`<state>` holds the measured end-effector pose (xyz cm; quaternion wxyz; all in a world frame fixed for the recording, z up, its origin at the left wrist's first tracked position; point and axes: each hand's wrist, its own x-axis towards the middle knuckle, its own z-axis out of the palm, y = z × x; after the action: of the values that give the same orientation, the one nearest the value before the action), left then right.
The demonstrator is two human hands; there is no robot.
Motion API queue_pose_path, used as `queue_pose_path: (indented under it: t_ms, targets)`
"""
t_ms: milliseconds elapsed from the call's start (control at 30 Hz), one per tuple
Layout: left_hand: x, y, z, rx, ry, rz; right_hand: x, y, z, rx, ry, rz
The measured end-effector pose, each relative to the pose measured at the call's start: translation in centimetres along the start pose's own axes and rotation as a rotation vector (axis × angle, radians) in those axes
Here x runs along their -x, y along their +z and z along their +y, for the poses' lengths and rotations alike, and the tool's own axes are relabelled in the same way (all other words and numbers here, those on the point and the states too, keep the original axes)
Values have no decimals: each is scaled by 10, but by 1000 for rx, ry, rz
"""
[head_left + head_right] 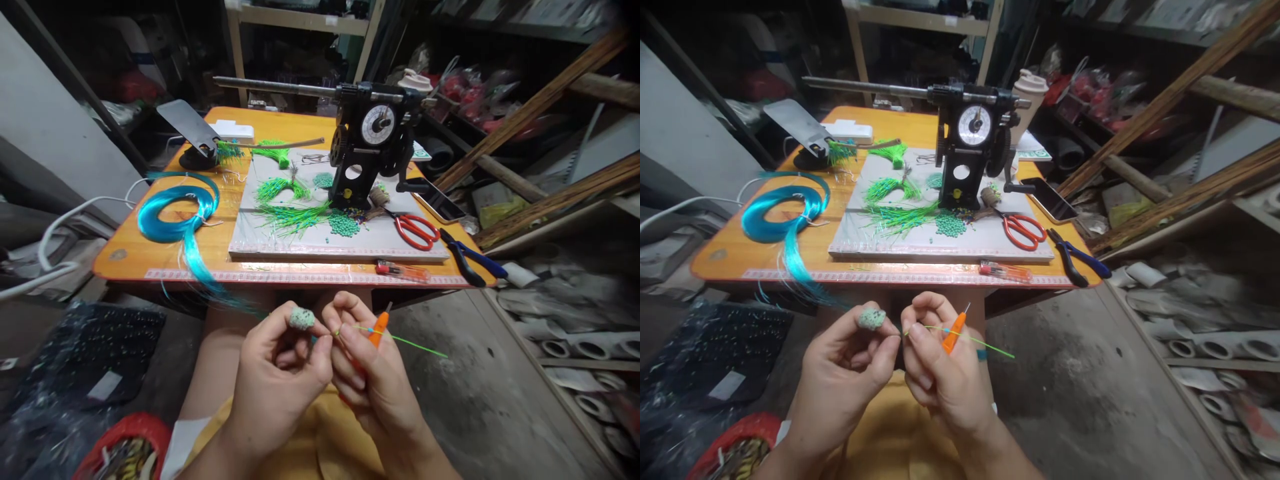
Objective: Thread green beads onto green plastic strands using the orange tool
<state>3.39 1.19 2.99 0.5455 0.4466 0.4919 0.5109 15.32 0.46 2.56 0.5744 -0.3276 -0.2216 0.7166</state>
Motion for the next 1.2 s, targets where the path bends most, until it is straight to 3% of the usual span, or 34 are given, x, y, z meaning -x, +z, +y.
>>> queue_pose_path:
  t_ms: [233, 500, 1200]
  targets:
    - [2, -3, -2, -23, 25, -101, 1, 2, 0, 18, 31, -8]
    - [2, -3, -2, 15, 18, -112, -2, -3, 5, -14, -10, -117]
    - [2, -5, -4, 33, 39, -165, 0, -4, 4, 34, 3, -113]
